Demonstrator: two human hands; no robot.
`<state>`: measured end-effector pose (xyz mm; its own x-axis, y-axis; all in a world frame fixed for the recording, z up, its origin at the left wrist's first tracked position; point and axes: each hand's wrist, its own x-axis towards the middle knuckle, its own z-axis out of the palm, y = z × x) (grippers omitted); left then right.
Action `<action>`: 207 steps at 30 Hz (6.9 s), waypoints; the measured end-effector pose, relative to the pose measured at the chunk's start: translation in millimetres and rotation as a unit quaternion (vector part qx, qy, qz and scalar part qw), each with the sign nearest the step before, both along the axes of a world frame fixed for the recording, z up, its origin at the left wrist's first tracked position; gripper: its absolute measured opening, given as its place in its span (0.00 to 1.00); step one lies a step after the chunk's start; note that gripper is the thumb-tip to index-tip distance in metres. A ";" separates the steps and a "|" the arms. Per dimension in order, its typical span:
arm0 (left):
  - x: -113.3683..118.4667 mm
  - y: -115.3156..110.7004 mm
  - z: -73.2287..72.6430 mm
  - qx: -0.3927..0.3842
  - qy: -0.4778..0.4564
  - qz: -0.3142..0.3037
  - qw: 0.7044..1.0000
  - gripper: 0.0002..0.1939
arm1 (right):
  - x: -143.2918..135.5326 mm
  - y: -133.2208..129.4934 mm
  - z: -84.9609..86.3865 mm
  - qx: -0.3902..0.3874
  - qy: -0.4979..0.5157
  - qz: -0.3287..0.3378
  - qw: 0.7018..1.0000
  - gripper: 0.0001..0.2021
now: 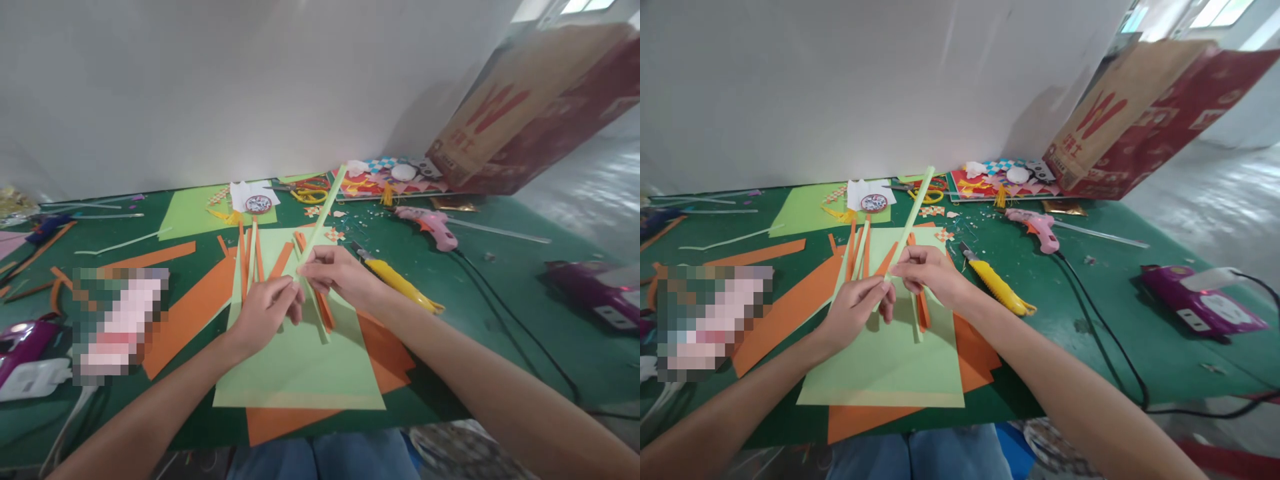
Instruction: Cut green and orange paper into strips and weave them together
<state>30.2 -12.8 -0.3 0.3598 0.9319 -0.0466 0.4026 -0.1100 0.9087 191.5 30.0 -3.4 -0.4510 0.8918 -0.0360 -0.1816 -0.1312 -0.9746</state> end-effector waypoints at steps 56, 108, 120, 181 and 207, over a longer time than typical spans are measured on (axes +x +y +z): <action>-1.8 2.7 -8.4 0.126 0.044 0.039 0.990 0.14 | -7.5 3.8 1.8 -0.011 -0.040 0.040 0.998 0.17; 1.4 3.1 -9.7 0.049 0.031 -0.012 0.998 0.17 | -3.7 1.4 -4.3 -0.024 -0.031 -0.001 0.999 0.19; 2.8 3.9 -11.0 0.031 0.018 -0.017 0.999 0.15 | -13.5 -5.2 -13.1 -0.007 0.025 -0.036 0.999 0.19; 0.5 6.1 -4.0 -0.062 -0.092 -0.009 0.994 0.14 | -9.5 -3.4 -14.1 0.047 0.056 -0.028 0.997 0.16; 1.3 3.4 -2.8 -0.052 -0.099 -0.010 0.994 0.17 | -4.8 -0.8 -8.7 0.024 0.074 -0.047 0.996 0.15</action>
